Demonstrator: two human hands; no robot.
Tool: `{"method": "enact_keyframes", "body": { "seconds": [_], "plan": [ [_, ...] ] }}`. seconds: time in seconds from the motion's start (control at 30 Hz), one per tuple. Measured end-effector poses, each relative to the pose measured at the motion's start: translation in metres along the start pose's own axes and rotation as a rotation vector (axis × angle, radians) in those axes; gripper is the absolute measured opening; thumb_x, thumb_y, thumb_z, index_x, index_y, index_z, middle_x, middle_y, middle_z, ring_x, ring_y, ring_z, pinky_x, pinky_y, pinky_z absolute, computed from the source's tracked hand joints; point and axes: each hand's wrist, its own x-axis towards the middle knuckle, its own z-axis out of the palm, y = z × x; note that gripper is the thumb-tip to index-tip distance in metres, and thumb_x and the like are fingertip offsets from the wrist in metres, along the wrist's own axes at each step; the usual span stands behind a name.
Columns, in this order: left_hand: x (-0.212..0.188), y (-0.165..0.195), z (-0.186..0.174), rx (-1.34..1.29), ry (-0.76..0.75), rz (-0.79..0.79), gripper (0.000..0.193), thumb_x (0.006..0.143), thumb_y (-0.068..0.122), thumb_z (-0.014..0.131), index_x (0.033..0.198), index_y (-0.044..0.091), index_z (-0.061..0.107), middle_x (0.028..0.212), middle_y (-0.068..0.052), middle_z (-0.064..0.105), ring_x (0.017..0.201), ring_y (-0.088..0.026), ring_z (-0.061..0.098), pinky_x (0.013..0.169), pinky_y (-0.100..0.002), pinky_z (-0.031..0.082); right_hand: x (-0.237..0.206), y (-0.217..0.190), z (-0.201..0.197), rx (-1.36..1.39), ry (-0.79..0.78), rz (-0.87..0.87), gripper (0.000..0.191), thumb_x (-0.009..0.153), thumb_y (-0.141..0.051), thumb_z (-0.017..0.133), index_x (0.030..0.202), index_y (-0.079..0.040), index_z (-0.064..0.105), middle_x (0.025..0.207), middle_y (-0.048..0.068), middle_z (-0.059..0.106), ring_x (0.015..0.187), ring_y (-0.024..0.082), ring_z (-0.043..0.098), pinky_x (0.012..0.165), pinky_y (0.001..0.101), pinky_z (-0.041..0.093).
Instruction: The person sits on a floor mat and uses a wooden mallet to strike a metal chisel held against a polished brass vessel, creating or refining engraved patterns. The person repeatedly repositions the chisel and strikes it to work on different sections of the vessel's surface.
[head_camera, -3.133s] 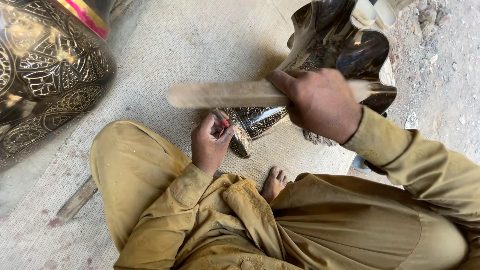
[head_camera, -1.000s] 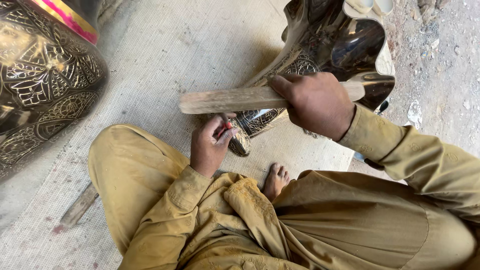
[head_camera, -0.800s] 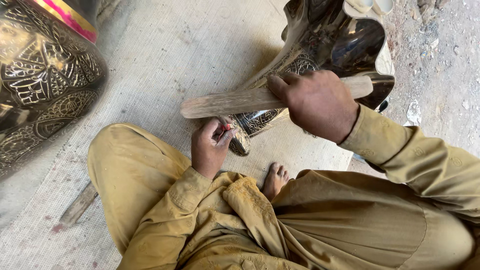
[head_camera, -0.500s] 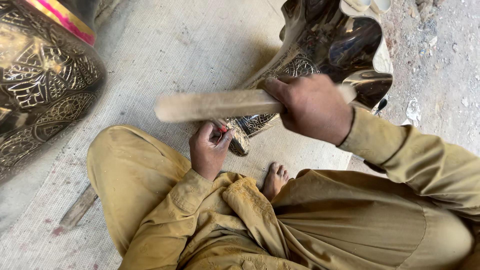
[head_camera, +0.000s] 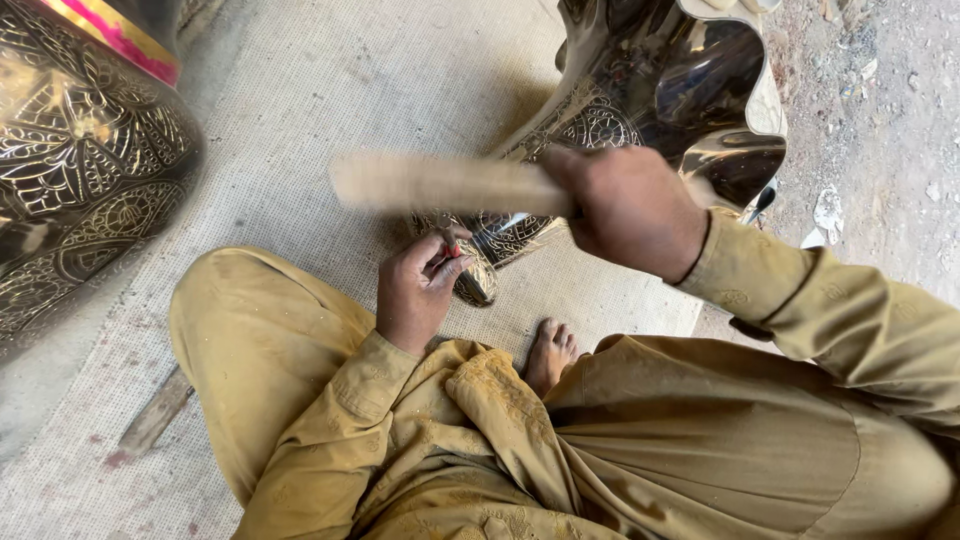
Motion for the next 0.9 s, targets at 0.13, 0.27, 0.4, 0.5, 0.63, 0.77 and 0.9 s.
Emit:
{"method": "enact_keyframes", "body": {
  "seconds": [0.13, 0.27, 0.4, 0.5, 0.63, 0.77, 0.9],
  "plan": [
    [0.002, 0.001, -0.001, 0.050, -0.017, -0.032, 0.023, 0.091, 0.004, 0.077, 0.113, 0.001, 0.069, 0.095, -0.004, 0.075, 0.082, -0.011, 0.073, 0.068, -0.025, 0.058, -0.001, 0.004, 0.006, 0.067, 0.025, -0.014, 0.023, 0.081, -0.001, 0.067, 0.104, -0.002, 0.064, 0.073, 0.011, 0.066, 0.059, 0.025, 0.068, 0.053, 0.0407, 0.057],
    [0.004, -0.001, -0.001, 0.082, -0.010, -0.043, 0.020, 0.090, 0.007, 0.078, 0.107, 0.003, 0.068, 0.099, -0.005, 0.074, 0.077, -0.011, 0.070, 0.063, -0.025, 0.060, 0.000, 0.003, 0.005, -0.299, -0.152, 0.021, 0.013, 0.096, -0.002, 0.067, 0.109, -0.004, 0.067, 0.078, 0.009, 0.070, 0.052, 0.020, 0.067, 0.046, 0.0373, 0.057],
    [-0.001, 0.001, 0.005, 0.014, 0.049, -0.029, 0.020, 0.093, 0.005, 0.077, 0.109, 0.001, 0.066, 0.095, -0.005, 0.070, 0.082, -0.010, 0.070, 0.069, -0.026, 0.060, 0.000, 0.001, -0.003, -0.096, 0.048, -0.092, 0.026, 0.086, -0.003, 0.067, 0.111, -0.004, 0.068, 0.079, 0.008, 0.070, 0.058, 0.020, 0.067, 0.050, 0.0364, 0.056],
    [-0.005, 0.004, 0.006, 0.008, 0.097, -0.013, 0.018, 0.092, 0.004, 0.078, 0.102, 0.000, 0.064, 0.095, -0.006, 0.069, 0.081, -0.010, 0.069, 0.068, -0.026, 0.060, 0.002, -0.002, -0.007, -0.205, -0.006, -0.114, 0.018, 0.092, -0.003, 0.066, 0.110, -0.006, 0.070, 0.078, 0.008, 0.069, 0.053, 0.017, 0.065, 0.043, 0.0341, 0.053],
    [-0.007, 0.006, 0.009, -0.002, 0.164, -0.045, 0.020, 0.091, 0.004, 0.080, 0.099, 0.000, 0.063, 0.089, -0.006, 0.069, 0.074, -0.009, 0.065, 0.065, -0.027, 0.057, 0.001, -0.006, -0.007, -0.199, -0.006, -0.116, 0.014, 0.095, -0.006, 0.066, 0.108, -0.007, 0.070, 0.077, 0.007, 0.069, 0.050, 0.015, 0.062, 0.039, 0.0328, 0.051],
    [-0.008, 0.006, 0.010, 0.034, 0.139, -0.045, 0.020, 0.091, 0.007, 0.081, 0.097, 0.001, 0.063, 0.087, -0.005, 0.069, 0.074, -0.009, 0.069, 0.064, -0.025, 0.060, 0.000, -0.008, -0.004, -0.199, -0.055, -0.118, 0.018, 0.092, -0.004, 0.067, 0.109, -0.006, 0.071, 0.073, 0.008, 0.068, 0.045, 0.014, 0.059, 0.035, 0.0320, 0.050],
    [-0.009, 0.003, 0.010, 0.100, 0.133, -0.025, 0.022, 0.092, 0.008, 0.081, 0.101, -0.001, 0.064, 0.088, -0.006, 0.070, 0.072, -0.011, 0.068, 0.063, -0.026, 0.058, -0.001, -0.008, -0.003, -0.165, -0.081, -0.062, 0.008, 0.099, -0.007, 0.067, 0.106, -0.005, 0.069, 0.079, 0.009, 0.070, 0.049, 0.014, 0.062, 0.037, 0.0328, 0.051]
  ]
}}
